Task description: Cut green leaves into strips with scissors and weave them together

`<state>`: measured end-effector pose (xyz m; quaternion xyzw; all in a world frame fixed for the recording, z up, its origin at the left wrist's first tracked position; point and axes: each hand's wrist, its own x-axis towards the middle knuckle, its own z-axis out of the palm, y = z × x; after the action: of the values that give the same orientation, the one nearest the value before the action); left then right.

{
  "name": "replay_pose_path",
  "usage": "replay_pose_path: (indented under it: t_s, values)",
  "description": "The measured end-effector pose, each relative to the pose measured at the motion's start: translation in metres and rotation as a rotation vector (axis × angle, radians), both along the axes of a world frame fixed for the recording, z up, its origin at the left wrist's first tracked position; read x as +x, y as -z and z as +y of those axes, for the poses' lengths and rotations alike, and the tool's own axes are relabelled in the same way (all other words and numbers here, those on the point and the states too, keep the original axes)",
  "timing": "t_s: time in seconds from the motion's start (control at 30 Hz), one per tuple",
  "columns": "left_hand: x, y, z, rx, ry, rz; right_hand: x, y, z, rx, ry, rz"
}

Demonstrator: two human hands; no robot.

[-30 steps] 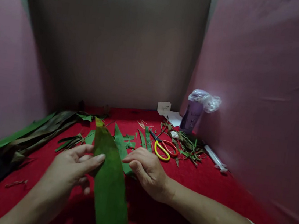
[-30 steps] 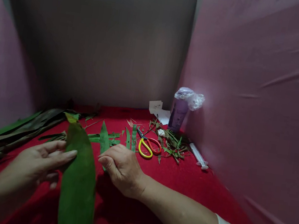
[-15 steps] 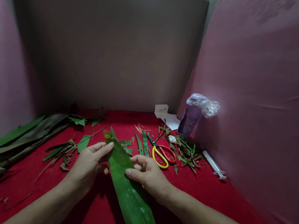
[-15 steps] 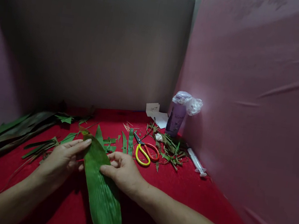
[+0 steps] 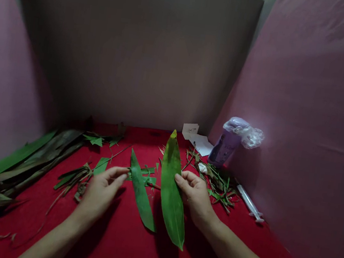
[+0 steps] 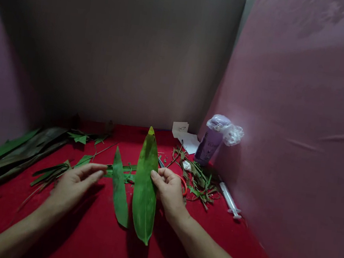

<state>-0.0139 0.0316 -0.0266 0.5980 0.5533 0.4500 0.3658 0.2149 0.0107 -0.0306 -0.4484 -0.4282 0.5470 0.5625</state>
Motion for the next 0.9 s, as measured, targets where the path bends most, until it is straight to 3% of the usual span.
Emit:
replay_pose_path:
  t_s: [0.1,0.2,0.37,0.57,0.7,0.8,0.9]
  values:
    - [0.006,0.012,-0.003,0.069,0.073,0.286,0.002,0.013,0.008,-0.041,-0.014,-0.081]
    - [0.009,0.017,-0.005,0.137,0.067,0.422,0.0,0.022,0.013,-0.05,-0.029,-0.125]
    - [0.009,0.024,-0.005,0.25,0.133,0.514,-0.003,0.022,0.016,-0.071,-0.061,-0.171]
    - [0.009,0.032,-0.007,0.314,0.178,0.509,-0.01,0.009,0.021,-0.128,-0.126,-0.194]
    - [0.013,0.019,-0.009,0.224,0.106,0.239,-0.017,-0.002,0.026,-0.158,-0.195,-0.189]
    - [0.017,0.007,-0.011,-0.04,0.024,-0.144,-0.026,-0.009,0.026,-0.171,-0.247,-0.179]
    - [0.022,0.001,-0.013,-0.312,0.104,-0.492,-0.036,-0.01,0.024,-0.165,-0.273,-0.165]
